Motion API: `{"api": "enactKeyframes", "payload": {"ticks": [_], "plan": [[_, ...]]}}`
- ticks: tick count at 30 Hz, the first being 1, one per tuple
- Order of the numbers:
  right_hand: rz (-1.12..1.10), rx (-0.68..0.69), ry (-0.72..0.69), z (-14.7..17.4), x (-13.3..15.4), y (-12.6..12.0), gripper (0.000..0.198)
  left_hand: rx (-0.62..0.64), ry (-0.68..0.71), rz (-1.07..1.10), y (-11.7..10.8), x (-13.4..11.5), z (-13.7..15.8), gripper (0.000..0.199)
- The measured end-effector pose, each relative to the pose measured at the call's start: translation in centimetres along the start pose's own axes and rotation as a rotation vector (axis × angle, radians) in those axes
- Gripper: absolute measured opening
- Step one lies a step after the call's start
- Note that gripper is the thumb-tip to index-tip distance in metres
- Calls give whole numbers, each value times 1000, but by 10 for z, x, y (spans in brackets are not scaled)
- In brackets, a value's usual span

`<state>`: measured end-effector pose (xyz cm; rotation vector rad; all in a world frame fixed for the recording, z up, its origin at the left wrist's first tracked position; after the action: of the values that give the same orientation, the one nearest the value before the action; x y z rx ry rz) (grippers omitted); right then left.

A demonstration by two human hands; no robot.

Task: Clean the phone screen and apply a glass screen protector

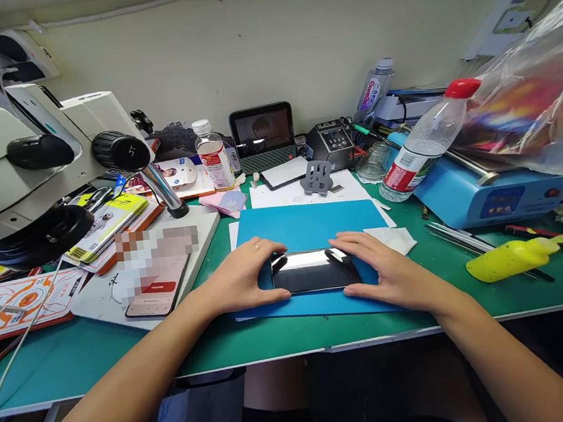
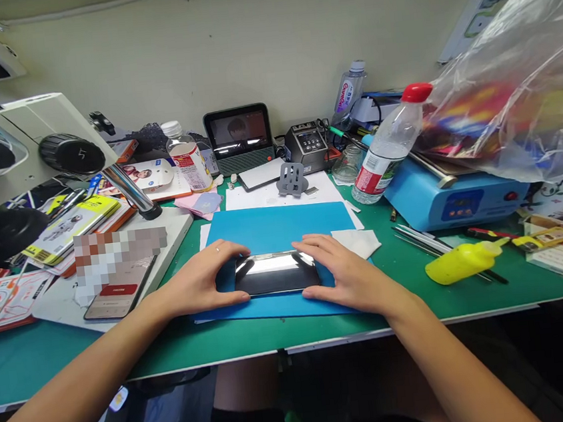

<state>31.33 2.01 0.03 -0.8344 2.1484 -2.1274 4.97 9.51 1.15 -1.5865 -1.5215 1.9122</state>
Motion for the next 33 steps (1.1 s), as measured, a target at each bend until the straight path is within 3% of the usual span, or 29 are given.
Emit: {"api": "enactKeyframes", "payload": {"ticks": [33], "plan": [[-65,8,15,7,-11,-1,79,23,-35,26,4,-1,-1,52]]}}
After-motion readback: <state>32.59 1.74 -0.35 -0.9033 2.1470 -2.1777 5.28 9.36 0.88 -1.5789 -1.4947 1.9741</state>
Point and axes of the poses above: each hand's wrist, its own z-axis away from the middle knuckle, its own y-axis out of the palm, x = y × z, the point moved 4 cm from there along -z, towards the middle knuckle, and after that the axes turned 7 degrees about z, right-handed, at the moved point
